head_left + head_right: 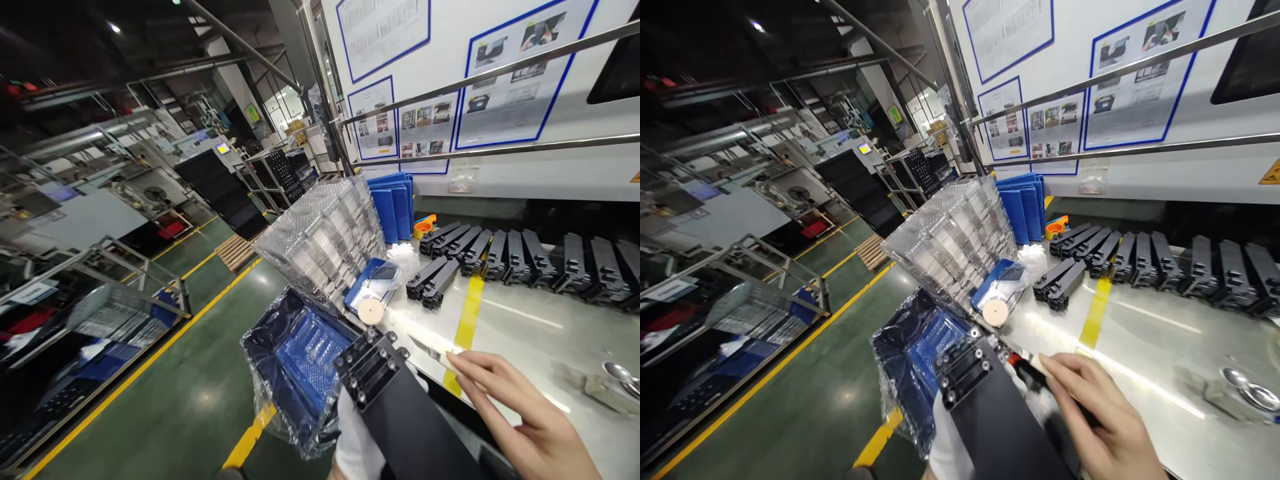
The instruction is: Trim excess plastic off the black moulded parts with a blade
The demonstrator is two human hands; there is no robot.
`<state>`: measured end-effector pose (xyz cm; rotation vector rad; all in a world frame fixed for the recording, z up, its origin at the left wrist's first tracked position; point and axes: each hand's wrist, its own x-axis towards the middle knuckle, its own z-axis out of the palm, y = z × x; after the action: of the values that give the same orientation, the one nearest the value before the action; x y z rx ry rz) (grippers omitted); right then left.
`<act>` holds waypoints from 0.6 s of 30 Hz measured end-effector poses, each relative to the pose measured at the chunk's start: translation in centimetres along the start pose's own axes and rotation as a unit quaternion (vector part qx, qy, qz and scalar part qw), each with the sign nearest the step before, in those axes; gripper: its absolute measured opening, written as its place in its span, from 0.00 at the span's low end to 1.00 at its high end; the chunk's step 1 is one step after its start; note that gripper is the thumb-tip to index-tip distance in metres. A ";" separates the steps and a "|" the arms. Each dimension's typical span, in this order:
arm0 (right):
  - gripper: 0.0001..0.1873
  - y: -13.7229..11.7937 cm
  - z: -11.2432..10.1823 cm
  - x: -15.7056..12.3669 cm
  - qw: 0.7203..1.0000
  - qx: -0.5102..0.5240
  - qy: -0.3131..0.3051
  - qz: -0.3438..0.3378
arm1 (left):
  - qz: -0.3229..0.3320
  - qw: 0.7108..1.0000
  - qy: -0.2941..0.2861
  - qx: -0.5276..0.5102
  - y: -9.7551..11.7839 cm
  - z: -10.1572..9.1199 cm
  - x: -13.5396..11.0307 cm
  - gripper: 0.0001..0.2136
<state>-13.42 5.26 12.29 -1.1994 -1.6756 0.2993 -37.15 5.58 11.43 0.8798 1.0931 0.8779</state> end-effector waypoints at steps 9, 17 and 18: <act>0.15 -2.2 2.1 -0.7 0.999 0.006 -0.007 -0.038 | 0.038 0.999 0.011 0.025 1.9 2.7 1.3 0.22; 0.13 -2.2 2.0 -0.4 1.000 -0.015 0.000 -0.025 | 0.058 0.997 0.030 0.049 2.2 2.7 0.9 0.19; 0.14 -2.3 2.0 -0.4 1.000 -0.011 -0.005 -0.025 | 0.062 0.996 0.032 0.053 2.1 2.6 0.9 0.19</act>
<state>-16.38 4.53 12.65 -1.1729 -1.7193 0.2574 -34.79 6.82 13.60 1.0225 1.1571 0.9633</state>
